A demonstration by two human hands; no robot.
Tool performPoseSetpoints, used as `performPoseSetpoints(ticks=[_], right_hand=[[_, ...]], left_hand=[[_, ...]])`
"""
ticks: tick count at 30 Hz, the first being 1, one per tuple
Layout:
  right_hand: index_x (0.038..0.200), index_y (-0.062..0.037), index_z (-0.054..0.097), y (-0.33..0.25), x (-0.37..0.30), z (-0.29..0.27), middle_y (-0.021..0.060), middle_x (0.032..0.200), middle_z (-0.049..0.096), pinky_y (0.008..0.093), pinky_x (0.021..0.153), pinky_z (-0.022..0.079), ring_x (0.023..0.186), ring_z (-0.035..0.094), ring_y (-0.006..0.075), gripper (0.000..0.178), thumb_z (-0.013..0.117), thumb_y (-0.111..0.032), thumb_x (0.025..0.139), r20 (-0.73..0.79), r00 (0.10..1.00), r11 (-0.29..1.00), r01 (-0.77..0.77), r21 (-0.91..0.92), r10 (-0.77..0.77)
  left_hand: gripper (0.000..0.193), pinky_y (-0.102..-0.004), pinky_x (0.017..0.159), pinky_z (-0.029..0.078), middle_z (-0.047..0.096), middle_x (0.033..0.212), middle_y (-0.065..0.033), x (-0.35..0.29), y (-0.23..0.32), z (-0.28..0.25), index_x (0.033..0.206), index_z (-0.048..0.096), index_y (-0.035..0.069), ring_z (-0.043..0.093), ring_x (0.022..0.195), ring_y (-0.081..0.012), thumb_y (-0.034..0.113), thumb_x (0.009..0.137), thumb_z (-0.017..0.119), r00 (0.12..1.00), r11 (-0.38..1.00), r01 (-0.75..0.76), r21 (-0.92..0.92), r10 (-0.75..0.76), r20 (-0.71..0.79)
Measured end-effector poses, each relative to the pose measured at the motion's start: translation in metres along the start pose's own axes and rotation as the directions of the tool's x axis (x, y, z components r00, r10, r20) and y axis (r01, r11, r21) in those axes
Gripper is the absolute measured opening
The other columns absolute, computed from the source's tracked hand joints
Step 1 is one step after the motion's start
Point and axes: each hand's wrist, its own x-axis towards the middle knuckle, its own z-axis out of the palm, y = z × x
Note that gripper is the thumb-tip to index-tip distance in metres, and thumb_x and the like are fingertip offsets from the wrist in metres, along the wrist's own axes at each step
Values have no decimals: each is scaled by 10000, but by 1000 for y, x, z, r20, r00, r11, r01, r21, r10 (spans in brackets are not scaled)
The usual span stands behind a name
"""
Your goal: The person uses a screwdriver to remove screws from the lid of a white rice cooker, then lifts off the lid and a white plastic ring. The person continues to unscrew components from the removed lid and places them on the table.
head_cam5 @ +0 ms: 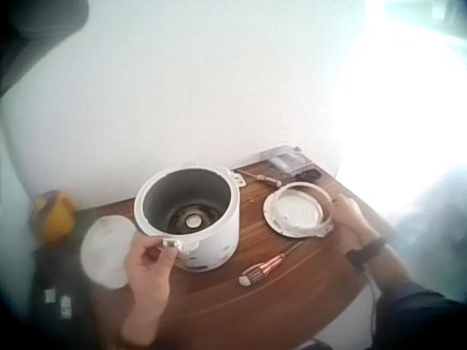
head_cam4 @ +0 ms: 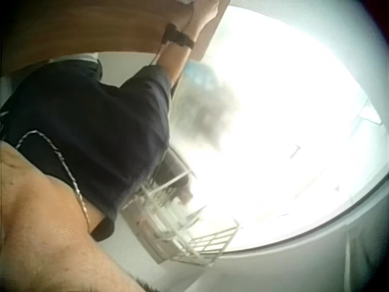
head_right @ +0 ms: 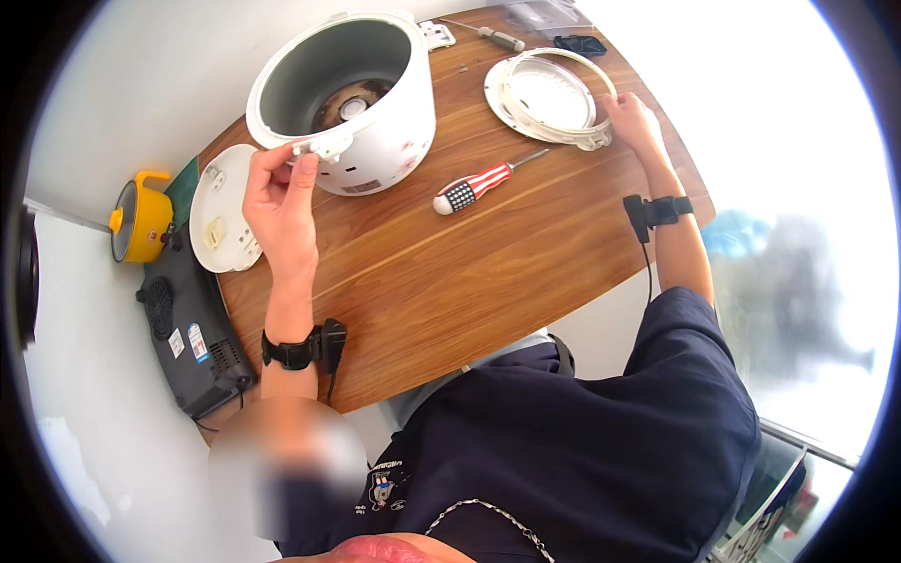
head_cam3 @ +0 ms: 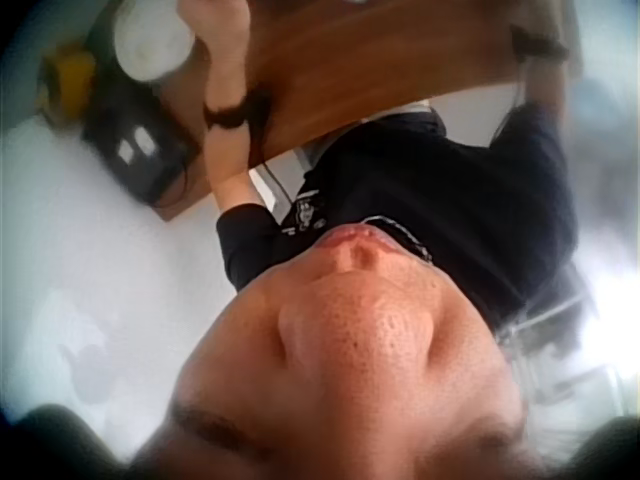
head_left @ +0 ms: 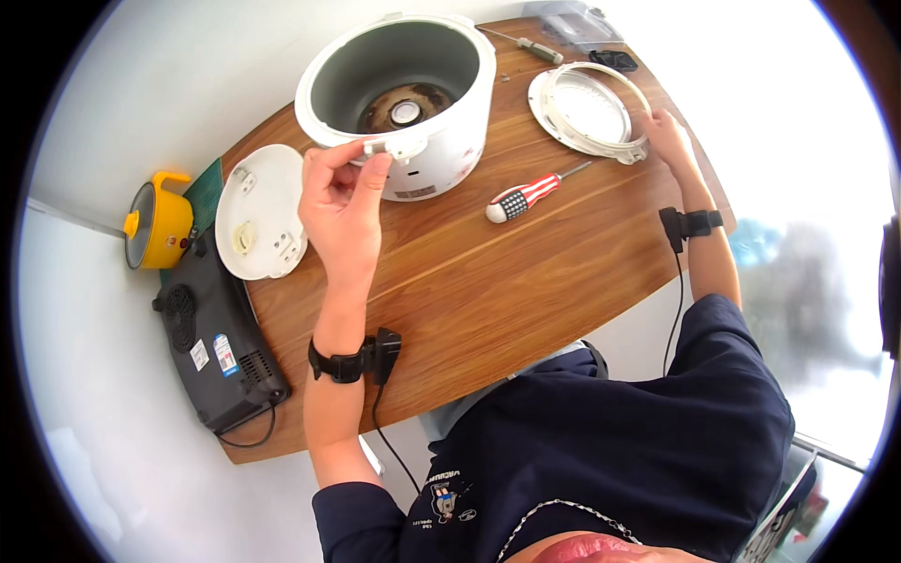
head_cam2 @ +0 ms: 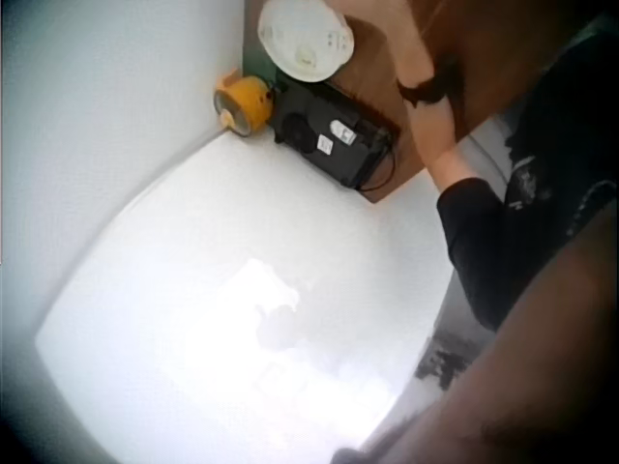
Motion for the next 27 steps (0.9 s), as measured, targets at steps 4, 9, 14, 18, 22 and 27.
performPoseSetpoints(ticks=[4, 9, 14, 18, 22, 27], right_hand=[[1260, -86, 675, 6, 8, 3, 209, 1203, 718, 472, 1001, 495, 1179, 644, 406, 528, 536, -502, 966, -57, 995, 982, 75, -171, -86], [1256, -101, 674, -17, -3, -3, 208, 1205, 715, 494, 1004, 488, 1195, 637, 402, 525, 516, -514, 973, -19, 997, 943, 61, -328, -71], [1298, -99, 647, -16, -2, -9, 219, 1248, 693, 501, 995, 490, 1203, 628, 409, 535, 509, -521, 1000, -33, 983, 888, 148, -434, -180], [1276, -61, 653, -75, -45, -22, 192, 1158, 701, 468, 953, 504, 1100, 656, 394, 436, 559, -405, 1023, -88, 929, 888, 313, -337, -361], [1134, -8, 706, -129, -74, -31, 181, 1076, 711, 424, 920, 517, 1054, 663, 348, 241, 622, -194, 1007, -103, 745, 752, 648, -118, -659], [1099, -18, 701, -162, -121, -25, 131, 1048, 690, 414, 902, 506, 975, 659, 321, 205, 692, -147, 939, 126, 606, 619, 775, 129, -785]], left_hand=[[234, -224, 670, 412, 464, 895, 41, 1, 1, 2, 1071, 731, 23, 424, 727, -53, 73, 869, 836, 1000, 999, 3, 39, -3, 3], [205, -211, 719, 430, 521, 895, 43, 0, 1, -1, 1105, 720, 15, 465, 766, -51, 44, 914, 788, 1000, 998, -18, 54, 17, 25], [211, -207, 708, 439, 530, 909, 35, -1, 6, 0, 1107, 720, 13, 489, 763, -45, 50, 911, 787, 999, 989, -38, 142, 37, 9], [174, -205, 701, 434, 547, 920, 37, 1, 6, -7, 1111, 705, 20, 501, 782, -39, 60, 947, 748, 999, 999, -4, 39, 3, 32], [209, -205, 663, 427, 517, 904, 43, 13, 21, -15, 1177, 591, 26, 481, 761, -33, 105, 1002, 674, 997, 986, -32, -162, 21, -72], [316, -287, 788, 515, 640, 1021, -50, 48, 48, -93, 1126, 631, 27, 606, 903, -126, 266, 951, 738, 999, 910, 26, 414, -7, -48]])
